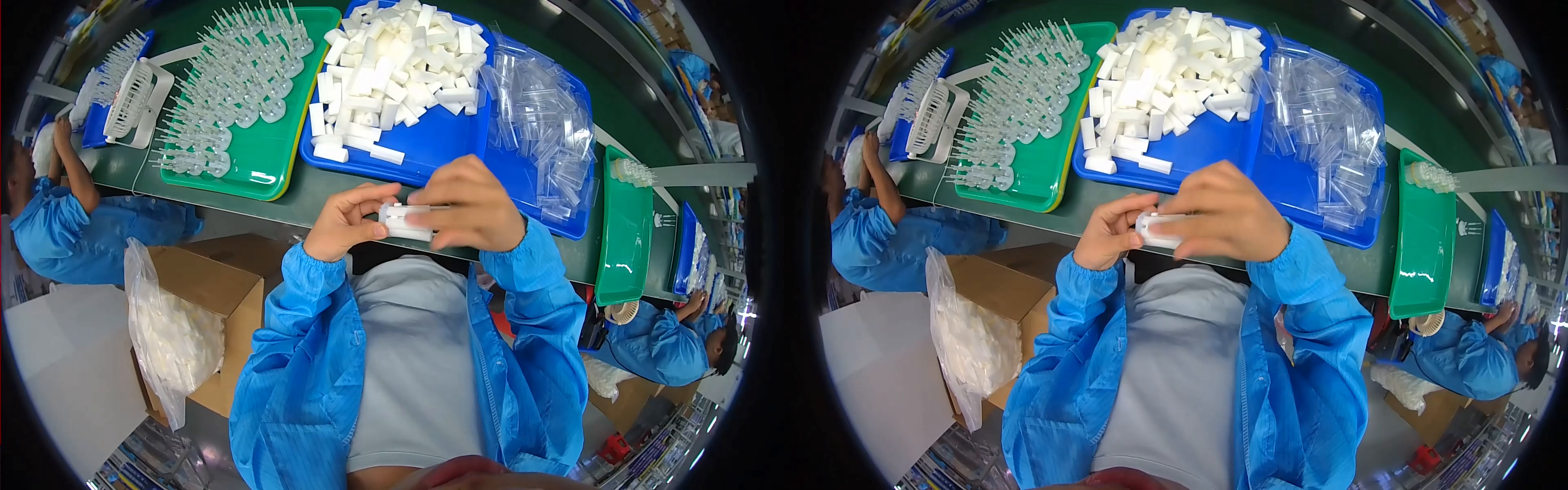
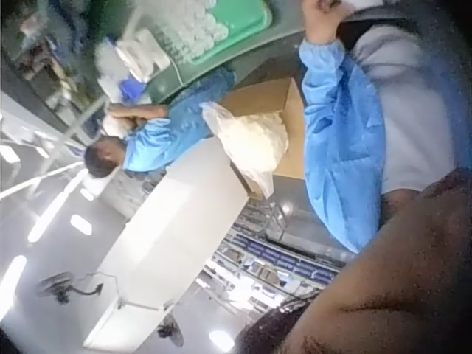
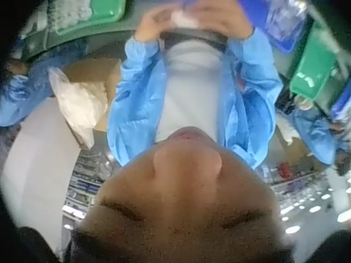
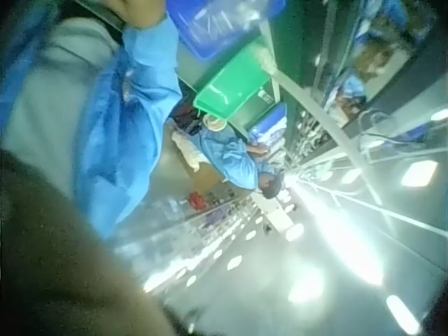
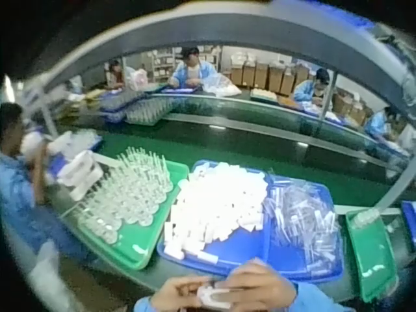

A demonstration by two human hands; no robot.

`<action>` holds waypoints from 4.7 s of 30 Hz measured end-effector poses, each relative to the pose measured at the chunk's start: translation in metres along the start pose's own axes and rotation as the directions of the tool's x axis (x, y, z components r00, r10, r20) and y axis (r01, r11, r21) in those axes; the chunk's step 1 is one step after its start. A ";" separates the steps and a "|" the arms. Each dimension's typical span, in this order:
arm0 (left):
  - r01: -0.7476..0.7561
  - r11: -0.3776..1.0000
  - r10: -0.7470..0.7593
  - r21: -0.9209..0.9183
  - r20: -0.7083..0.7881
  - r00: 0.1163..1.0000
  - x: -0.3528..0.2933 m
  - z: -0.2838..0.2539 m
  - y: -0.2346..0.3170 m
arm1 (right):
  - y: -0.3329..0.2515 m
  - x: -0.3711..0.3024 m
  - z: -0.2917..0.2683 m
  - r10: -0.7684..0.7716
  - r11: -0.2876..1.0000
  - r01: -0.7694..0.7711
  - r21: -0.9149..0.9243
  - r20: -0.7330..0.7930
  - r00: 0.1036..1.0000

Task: The person assembles components by fitting foam pieces onto plastic pronged bases and secures each assembled bundle with a rubber band by hand.

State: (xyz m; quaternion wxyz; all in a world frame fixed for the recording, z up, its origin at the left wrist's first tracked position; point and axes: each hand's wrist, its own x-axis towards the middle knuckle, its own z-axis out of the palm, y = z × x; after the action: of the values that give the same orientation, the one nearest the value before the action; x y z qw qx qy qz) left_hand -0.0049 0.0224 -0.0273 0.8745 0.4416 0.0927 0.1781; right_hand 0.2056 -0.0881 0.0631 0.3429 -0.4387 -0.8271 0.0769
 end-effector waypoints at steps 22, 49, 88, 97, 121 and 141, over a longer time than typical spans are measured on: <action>-0.052 0.988 0.033 -0.148 -0.130 0.991 -0.005 -0.004 -0.004 | 0.061 -0.008 -0.010 0.437 0.759 -0.539 -0.365 -0.327 0.838; -0.158 0.987 0.155 -0.016 -0.133 0.979 -0.001 0.001 -0.011 | -0.008 -0.019 -0.012 0.517 0.851 -0.524 0.032 -0.222 0.826; 0.033 0.999 -0.031 0.038 -0.063 0.998 -0.004 0.006 0.000 | 0.080 0.000 0.009 0.440 0.684 -0.582 -0.440 -0.387 0.810; -0.113 0.989 0.105 -0.098 -0.083 0.991 -0.004 -0.004 -0.008 | 0.081 0.000 0.014 0.495 0.655 -0.573 -0.493 -0.293 0.818; -0.101 0.988 0.084 -0.116 -0.141 0.986 -0.003 -0.006 -0.011 | 0.043 -0.008 0.019 0.621 0.775 -0.619 -0.129 -0.032 0.783; -0.099 0.987 0.082 -0.123 -0.135 0.987 -0.003 -0.007 -0.011 | 0.025 -0.025 0.009 0.507 0.860 -0.495 -0.123 0.097 0.857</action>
State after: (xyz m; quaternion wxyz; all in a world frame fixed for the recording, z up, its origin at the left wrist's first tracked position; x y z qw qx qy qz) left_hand -0.0074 0.0200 -0.0402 0.8843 0.3753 0.1173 0.2518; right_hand 0.2259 -0.0909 0.0338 0.2373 -0.6486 -0.7070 0.1523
